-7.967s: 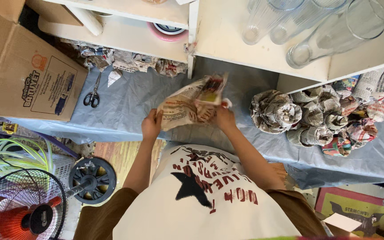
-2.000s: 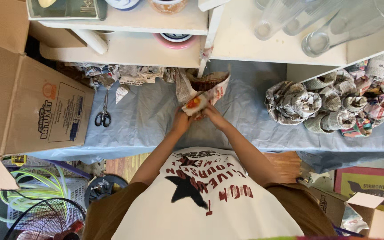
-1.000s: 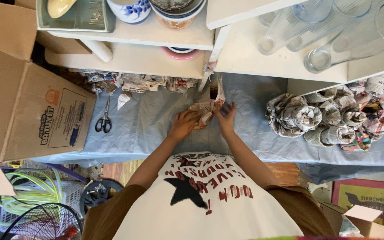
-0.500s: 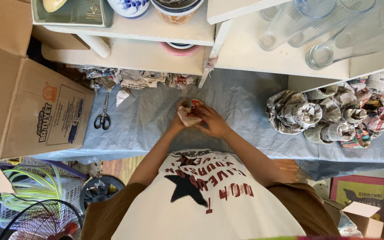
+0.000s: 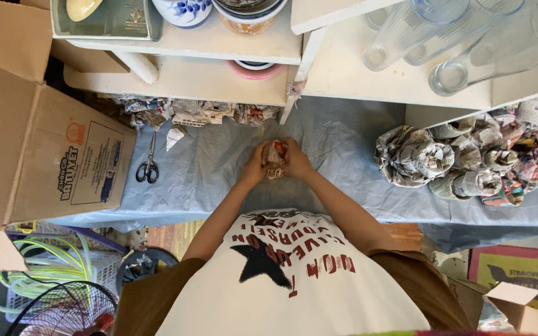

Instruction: The person repeatedly wraps individual glassware items with newspaper sheets on a table. They pick up a glass or cup, wrap it in newspaper, and place the wrapped item into a growing pile. The process is repeated for multiple items throughout the clip.

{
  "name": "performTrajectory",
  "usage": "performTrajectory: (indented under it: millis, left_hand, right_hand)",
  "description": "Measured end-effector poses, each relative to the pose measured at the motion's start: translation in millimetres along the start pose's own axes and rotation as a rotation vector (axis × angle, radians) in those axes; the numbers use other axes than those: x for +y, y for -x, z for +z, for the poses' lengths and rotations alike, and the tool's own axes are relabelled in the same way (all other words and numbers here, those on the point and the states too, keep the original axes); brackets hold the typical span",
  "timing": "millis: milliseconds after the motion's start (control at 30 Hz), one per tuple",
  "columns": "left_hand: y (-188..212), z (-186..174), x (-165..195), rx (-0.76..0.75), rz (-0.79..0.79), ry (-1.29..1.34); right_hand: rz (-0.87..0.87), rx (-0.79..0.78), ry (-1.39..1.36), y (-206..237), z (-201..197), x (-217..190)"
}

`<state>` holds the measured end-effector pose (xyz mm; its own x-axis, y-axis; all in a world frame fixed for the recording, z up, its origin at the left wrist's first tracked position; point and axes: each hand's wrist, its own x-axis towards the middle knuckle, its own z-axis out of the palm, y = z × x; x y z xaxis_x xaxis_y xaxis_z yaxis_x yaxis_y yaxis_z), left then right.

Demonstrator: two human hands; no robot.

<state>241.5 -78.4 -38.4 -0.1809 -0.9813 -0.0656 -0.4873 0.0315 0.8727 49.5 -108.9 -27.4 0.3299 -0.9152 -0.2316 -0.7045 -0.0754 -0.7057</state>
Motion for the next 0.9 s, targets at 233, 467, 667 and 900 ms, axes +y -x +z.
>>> performTrajectory:
  millis: [233,467,667,900]
  left_hand:
    - [0,4,8,0.005,-0.09,-0.042]
    - [3,12,-3,-0.061,-0.235,0.383]
    - [10,39,44,-0.012,-0.646,1.098]
    - [-5,92,140,-0.287,-0.231,0.886]
  right_hand:
    - [0.039,-0.246,-0.381,9,-29,-10]
    - [-0.003,-0.024,-0.499,29,-11,-2]
    - [0.083,0.163,-0.841,72,-2,9]
    - [-0.214,0.309,-0.641,177,-118,-6]
